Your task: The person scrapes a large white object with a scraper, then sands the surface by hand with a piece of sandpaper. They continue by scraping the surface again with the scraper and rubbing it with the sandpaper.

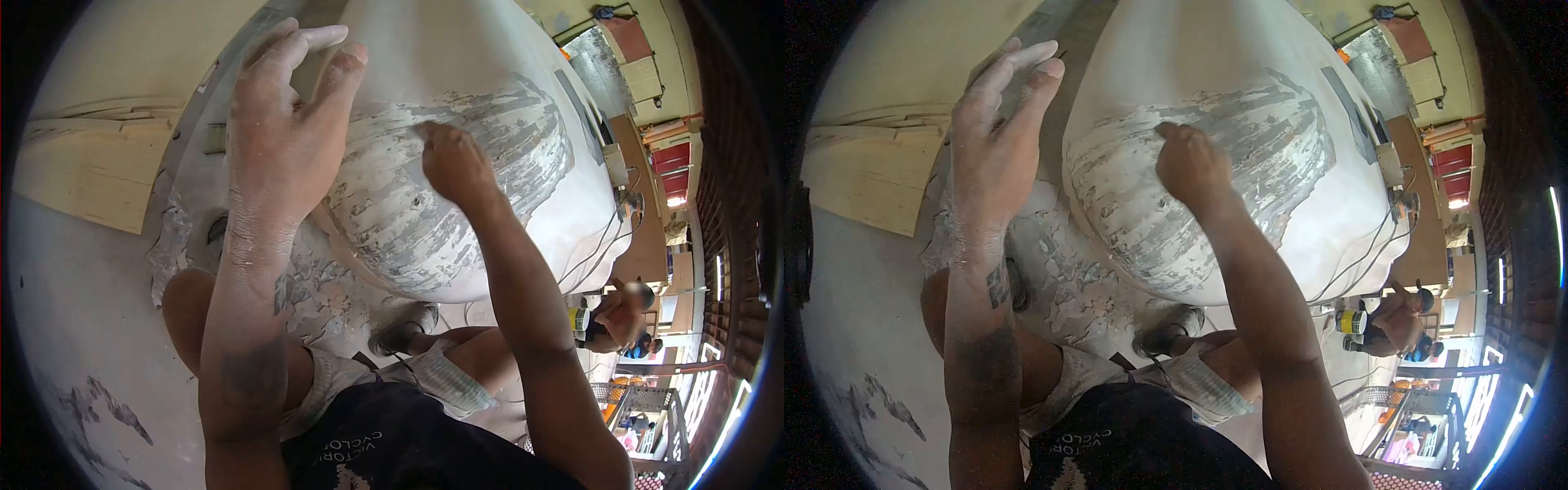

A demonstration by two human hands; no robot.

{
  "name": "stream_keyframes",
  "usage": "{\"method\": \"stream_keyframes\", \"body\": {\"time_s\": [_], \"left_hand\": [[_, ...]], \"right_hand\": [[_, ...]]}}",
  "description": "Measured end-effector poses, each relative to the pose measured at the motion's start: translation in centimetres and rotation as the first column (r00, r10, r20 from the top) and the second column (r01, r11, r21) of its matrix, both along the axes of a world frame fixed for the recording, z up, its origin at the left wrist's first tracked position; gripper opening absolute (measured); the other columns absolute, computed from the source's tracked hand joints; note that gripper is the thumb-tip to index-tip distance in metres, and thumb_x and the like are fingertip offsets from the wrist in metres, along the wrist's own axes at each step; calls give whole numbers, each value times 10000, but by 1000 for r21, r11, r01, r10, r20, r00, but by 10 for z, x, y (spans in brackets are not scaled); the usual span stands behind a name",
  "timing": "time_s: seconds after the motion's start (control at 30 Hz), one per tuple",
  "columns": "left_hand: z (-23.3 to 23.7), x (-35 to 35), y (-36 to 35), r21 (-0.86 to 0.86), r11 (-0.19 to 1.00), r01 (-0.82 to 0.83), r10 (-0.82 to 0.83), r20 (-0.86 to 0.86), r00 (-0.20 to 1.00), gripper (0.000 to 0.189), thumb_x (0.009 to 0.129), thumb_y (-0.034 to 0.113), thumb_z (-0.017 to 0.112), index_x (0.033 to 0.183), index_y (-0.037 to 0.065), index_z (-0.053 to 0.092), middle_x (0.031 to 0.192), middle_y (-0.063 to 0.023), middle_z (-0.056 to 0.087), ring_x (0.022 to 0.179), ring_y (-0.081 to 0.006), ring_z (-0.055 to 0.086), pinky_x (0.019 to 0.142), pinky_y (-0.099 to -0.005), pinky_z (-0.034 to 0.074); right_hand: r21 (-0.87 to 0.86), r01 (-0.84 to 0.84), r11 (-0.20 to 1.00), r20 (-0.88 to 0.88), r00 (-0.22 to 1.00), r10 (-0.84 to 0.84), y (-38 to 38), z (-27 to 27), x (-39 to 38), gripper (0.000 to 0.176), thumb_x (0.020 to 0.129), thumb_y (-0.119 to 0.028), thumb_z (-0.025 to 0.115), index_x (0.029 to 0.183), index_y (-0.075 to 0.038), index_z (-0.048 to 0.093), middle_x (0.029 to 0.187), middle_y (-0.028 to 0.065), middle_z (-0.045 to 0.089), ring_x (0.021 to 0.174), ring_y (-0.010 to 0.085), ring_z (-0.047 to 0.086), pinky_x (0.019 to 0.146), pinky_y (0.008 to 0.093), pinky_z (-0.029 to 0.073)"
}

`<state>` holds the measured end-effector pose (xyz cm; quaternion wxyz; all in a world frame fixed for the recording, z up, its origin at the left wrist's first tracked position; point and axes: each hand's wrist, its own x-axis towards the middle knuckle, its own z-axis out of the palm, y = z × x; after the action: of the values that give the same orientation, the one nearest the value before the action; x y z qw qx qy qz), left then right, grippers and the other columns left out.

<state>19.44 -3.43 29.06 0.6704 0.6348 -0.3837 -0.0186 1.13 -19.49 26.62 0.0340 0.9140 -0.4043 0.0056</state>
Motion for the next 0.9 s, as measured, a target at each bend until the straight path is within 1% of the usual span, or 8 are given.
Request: {"method": "stream_keyframes", "body": {"time_s": [0.17,0.27,0.37,0.5,0.63,0.73,0.83,0.9], "left_hand": [[-6,-8,-1,110,992,-66,49,148,988,379,991,355,666,1227,64,722,1367,-243,600,1399,-317,498,1137,-463,412],[-8,-5,3,105,990,-91,72,173,982,357,988,342,690,1222,76,730,1367,-225,614,1404,-323,498,1127,-443,419],[-4,-6,4,88,989,-115,99,166,981,346,988,341,701,1218,85,736,1381,-220,607,1401,-327,503,1118,-436,427],[-4,-13,6,126,989,-79,51,210,976,350,989,347,700,1219,86,736,1403,-225,589,1401,-327,500,1114,-441,430],[-14,-13,0,140,987,-82,53,203,978,371,984,364,694,1224,84,731,1414,-228,575,1400,-336,497,1121,-458,425],[-15,-12,0,149,985,-90,60,198,978,386,974,365,686,1230,78,721,1404,-225,567,1379,-347,505,1126,-476,425],[-16,-13,-3,158,984,-80,49,194,980,378,973,363,693,1230,88,721,1433,-223,543,1370,-349,516,1114,-468,437],[-15,-17,-3,175,981,-79,43,199,979,375,971,363,699,1229,92,721,1448,-221,530,1365,-349,523,1105,-463,446]], "right_hand": [[-141,-94,986,-15,996,93,28,-34,0,262,976,-108,507,1146,-80,705,1069,187,704,974,376,710,882,485,575],[22,-194,981,-257,947,193,72,-31,-22,280,929,-95,552,1176,-150,671,1078,112,681,1017,303,695,839,443,579],[209,-317,925,-121,930,346,77,-18,-50,332,930,-54,542,1224,-97,690,1072,157,698,1004,350,692,918,470,566],[-21,-168,985,157,973,170,46,10,-42,330,927,28,505,1211,-32,662,1063,180,695,961,359,690,863,446,572],[-157,-130,979,77,987,143,68,-46,-66,282,924,-17,524,1160,-75,668,1033,161,694,894,368,693,776,513,570],[271,-181,945,-32,980,197,118,-46,-88,394,888,11,535,1224,-114,697,1081,125,696,921,325,686,849,452,558],[305,-198,932,-99,966,238,132,-23,-100,421,867,34,542,1233,-101,700,1067,129,696,894,319,683,857,453,552],[179,-164,970,55,986,157,118,-15,-106,475,878,45,532,1313,-102,657,1095,122,672,966,332,663,877,458,528]]}}
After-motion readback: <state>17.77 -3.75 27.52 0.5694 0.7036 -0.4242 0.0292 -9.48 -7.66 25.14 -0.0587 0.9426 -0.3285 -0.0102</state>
